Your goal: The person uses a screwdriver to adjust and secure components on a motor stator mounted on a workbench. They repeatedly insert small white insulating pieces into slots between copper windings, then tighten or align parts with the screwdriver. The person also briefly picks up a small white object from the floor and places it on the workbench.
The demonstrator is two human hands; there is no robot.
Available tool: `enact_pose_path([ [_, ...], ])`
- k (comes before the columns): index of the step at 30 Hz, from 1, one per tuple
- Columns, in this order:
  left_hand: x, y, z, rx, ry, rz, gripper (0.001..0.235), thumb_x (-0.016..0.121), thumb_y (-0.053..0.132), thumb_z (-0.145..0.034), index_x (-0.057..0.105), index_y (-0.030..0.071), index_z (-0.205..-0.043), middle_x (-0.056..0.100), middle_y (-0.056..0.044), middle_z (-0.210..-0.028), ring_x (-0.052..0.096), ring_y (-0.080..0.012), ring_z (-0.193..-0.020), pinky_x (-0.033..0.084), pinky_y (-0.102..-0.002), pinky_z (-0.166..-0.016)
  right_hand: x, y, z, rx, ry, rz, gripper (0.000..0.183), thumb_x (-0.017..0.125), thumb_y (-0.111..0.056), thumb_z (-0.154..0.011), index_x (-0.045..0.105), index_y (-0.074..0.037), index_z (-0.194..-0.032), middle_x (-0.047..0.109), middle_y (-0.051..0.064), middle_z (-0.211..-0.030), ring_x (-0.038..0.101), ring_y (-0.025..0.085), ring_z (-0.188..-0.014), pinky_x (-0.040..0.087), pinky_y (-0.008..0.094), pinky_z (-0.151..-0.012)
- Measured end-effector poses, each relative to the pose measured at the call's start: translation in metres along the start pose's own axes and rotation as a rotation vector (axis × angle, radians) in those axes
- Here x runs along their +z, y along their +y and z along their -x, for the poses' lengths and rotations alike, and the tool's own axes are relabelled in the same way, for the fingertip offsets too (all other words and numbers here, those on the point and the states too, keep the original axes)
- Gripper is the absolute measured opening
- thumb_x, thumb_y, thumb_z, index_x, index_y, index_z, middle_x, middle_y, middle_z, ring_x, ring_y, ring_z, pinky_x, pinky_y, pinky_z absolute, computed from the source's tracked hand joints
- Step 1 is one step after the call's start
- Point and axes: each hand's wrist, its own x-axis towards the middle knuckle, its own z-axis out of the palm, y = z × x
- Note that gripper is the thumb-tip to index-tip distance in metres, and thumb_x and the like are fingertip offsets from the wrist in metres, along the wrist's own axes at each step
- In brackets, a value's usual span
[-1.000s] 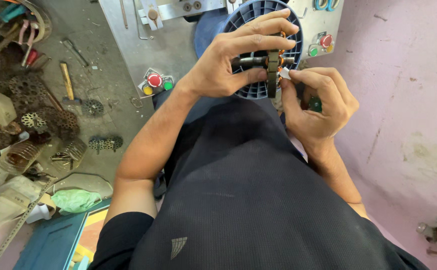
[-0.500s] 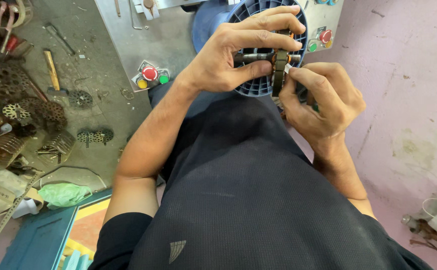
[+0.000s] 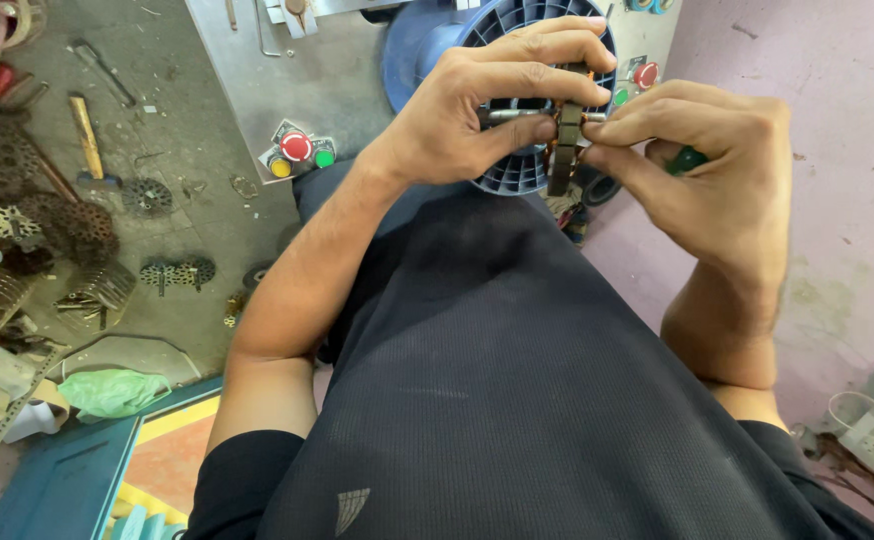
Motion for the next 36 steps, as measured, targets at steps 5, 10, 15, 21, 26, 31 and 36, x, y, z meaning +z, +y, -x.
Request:
enact_pose_path([
  [5,-0.004,-0.006,0.001,0.012,-0.021,0.037,0.046,0.086,0.003,-0.098,0.068,0.009,-0.14,0.061,-0.008,-0.146,0.046,-0.0282,-0.151,0.039,-0.041,-0.131,0.0,0.009,-0.007,-0.011,-0.026,-0.037,0.018,0.085,0.008,-0.087,0.075,0.004,-0.101,0.072,0.012,-0.1,0.068,0.012,-0.081,0.051,0.023,-0.069],
  [10,-0.007,-0.009,0.001,0.036,-0.036,0.08,0.047,0.087,0.001,-0.096,0.067,0.009,-0.138,0.061,-0.008,-0.147,0.043,-0.0282,-0.153,0.037,-0.041,-0.134,0.003,0.017,-0.019,0.19,-0.047,-0.192,0.016,0.086,0.004,-0.084,0.073,0.002,-0.093,0.072,0.007,-0.091,0.065,0.006,-0.073,0.049,0.019,-0.064],
  [15,-0.006,-0.009,0.003,0.025,-0.018,0.073,0.052,0.087,-0.001,-0.093,0.067,0.009,-0.139,0.061,-0.007,-0.146,0.043,-0.0279,-0.152,0.038,-0.04,-0.133,0.004,0.015,-0.025,0.307,-0.104,-0.151,0.017,0.085,0.004,-0.083,0.071,0.002,-0.093,0.069,0.006,-0.081,0.058,0.005,-0.066,0.043,0.019,-0.058],
  [21,0.002,-0.003,0.002,-0.058,0.072,0.101,0.042,0.081,-0.007,-0.09,0.069,0.007,-0.128,0.063,-0.007,-0.143,0.052,-0.0248,-0.146,0.044,-0.038,-0.128,0.001,0.016,-0.027,0.189,-0.215,-0.056,0.017,0.082,0.004,-0.088,0.068,0.003,-0.098,0.074,0.007,-0.093,0.069,0.008,-0.079,0.053,0.021,-0.067],
  [26,0.01,0.014,-0.018,-0.159,0.132,0.044,0.043,0.075,-0.004,-0.08,0.066,0.006,-0.12,0.064,-0.008,-0.133,0.055,-0.0223,-0.14,0.045,-0.036,-0.122,0.003,0.05,-0.009,0.196,-0.157,-0.374,0.013,0.074,0.005,-0.09,0.067,0.001,-0.1,0.072,0.006,-0.097,0.069,0.009,-0.086,0.057,0.021,-0.075],
  [31,0.01,0.015,-0.019,-0.166,0.082,0.088,0.042,0.07,-0.004,-0.086,0.068,0.002,-0.127,0.064,-0.015,-0.14,0.047,-0.0305,-0.15,0.038,-0.044,-0.129,0.028,0.146,-0.029,0.281,0.29,-0.898,0.022,0.08,0.002,-0.095,0.062,0.004,-0.108,0.068,0.007,-0.095,0.064,0.013,-0.074,0.048,0.023,-0.064],
  [36,0.032,0.009,-0.021,-0.232,0.301,0.178,0.033,0.066,0.001,-0.09,0.068,-0.007,-0.123,0.064,-0.026,-0.139,0.053,-0.0378,-0.144,0.039,-0.048,-0.124,0.069,0.252,-0.085,0.198,0.614,-0.731,0.076,0.091,-0.006,-0.09,0.039,-0.001,-0.146,0.058,0.012,-0.114,0.054,0.011,-0.077,0.049,0.023,-0.067],
])
